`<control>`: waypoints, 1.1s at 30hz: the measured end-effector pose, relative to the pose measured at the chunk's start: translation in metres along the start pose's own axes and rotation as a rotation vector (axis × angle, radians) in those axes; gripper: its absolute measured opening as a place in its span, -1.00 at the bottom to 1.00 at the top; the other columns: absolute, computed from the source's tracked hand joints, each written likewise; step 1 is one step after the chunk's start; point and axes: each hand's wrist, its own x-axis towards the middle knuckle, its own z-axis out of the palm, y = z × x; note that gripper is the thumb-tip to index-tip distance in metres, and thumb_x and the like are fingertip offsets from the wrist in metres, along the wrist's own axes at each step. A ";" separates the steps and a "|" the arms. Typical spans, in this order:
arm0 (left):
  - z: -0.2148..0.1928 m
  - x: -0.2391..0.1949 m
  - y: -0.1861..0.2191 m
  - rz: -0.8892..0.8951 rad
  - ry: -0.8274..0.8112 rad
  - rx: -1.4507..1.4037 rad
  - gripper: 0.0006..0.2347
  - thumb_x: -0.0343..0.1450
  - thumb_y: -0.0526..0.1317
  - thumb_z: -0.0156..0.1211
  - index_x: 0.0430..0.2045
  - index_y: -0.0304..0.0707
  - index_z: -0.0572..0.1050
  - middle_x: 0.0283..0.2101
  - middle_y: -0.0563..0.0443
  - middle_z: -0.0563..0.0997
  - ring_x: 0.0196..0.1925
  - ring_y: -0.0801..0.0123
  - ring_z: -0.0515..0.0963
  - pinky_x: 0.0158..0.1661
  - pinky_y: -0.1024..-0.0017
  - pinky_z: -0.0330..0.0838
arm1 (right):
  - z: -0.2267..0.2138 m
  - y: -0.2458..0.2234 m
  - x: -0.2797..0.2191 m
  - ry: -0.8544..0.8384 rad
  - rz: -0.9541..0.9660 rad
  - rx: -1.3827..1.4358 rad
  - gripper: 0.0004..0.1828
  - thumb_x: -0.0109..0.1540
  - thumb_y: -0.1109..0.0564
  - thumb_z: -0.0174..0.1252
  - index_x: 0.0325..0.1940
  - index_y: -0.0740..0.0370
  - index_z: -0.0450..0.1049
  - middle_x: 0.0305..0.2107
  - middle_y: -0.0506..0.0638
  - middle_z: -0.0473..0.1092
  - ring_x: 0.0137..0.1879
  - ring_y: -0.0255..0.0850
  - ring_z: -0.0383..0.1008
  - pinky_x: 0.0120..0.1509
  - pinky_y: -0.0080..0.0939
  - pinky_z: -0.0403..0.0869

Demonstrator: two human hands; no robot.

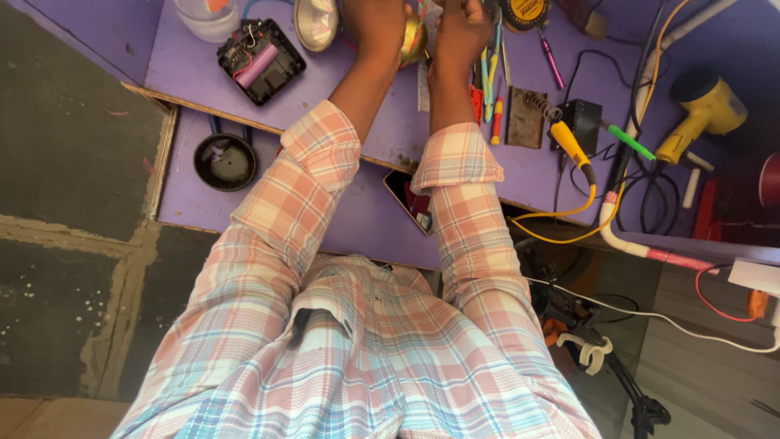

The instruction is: The person uses a soldering iron to attach red and green wires to a small white plastic component inside a metal lamp holder. The person holds the component and wires with one hand while applying the soldering iron with the other, then sets the tool down and adjusts the wires.

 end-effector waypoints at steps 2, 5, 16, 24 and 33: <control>0.001 0.002 0.000 0.003 0.003 0.008 -0.84 0.37 -0.38 0.18 -0.67 -0.35 0.51 -0.68 0.04 0.57 -0.68 0.47 0.51 -0.63 0.45 0.33 | 0.002 0.002 0.002 0.012 0.055 0.019 -0.83 0.27 0.22 0.23 -0.43 0.29 0.51 -0.58 -0.10 0.45 -0.54 -0.44 0.23 -0.43 -0.36 0.17; -0.004 -0.006 -0.004 -0.009 0.006 0.026 -0.85 0.36 -0.40 0.18 -0.68 -0.35 0.51 -0.68 0.04 0.57 -0.67 0.47 0.52 -0.63 0.44 0.33 | -0.003 0.006 -0.002 0.014 0.134 0.059 -0.86 0.26 0.22 0.21 -0.39 0.27 0.50 -0.58 -0.09 0.45 -0.56 -0.43 0.23 -0.48 -0.35 0.14; -0.007 0.000 -0.023 -0.100 -0.168 0.040 -0.79 0.37 -0.38 0.26 -0.70 -0.31 0.41 -0.67 0.14 0.40 -0.62 0.52 0.32 -0.56 0.41 0.20 | 0.013 -0.028 -0.014 -0.166 0.080 0.141 -0.96 0.26 0.28 0.21 -0.25 0.32 0.56 -0.40 -0.10 0.54 -0.32 -0.42 0.44 -0.20 -0.35 0.39; -0.015 0.007 -0.023 -0.062 -0.261 0.030 -0.83 0.37 -0.32 0.35 -0.62 -0.37 0.50 -0.63 0.16 0.48 -0.57 0.54 0.41 -0.53 0.41 0.32 | 0.015 -0.040 -0.025 -0.317 0.030 -0.025 -0.91 0.32 0.26 0.17 -0.24 0.33 0.56 -0.41 -0.14 0.49 -0.30 -0.42 0.36 -0.17 -0.33 0.35; -0.012 0.000 -0.017 0.088 -0.305 0.303 -0.82 0.42 -0.29 0.23 -0.58 -0.39 0.50 -0.66 0.09 0.50 -0.63 0.54 0.45 -0.54 0.41 0.34 | 0.002 -0.047 -0.030 -0.412 0.060 0.075 -0.86 0.39 0.21 0.26 -0.21 0.36 0.53 -0.41 -0.12 0.41 -0.31 -0.39 0.31 -0.13 -0.31 0.34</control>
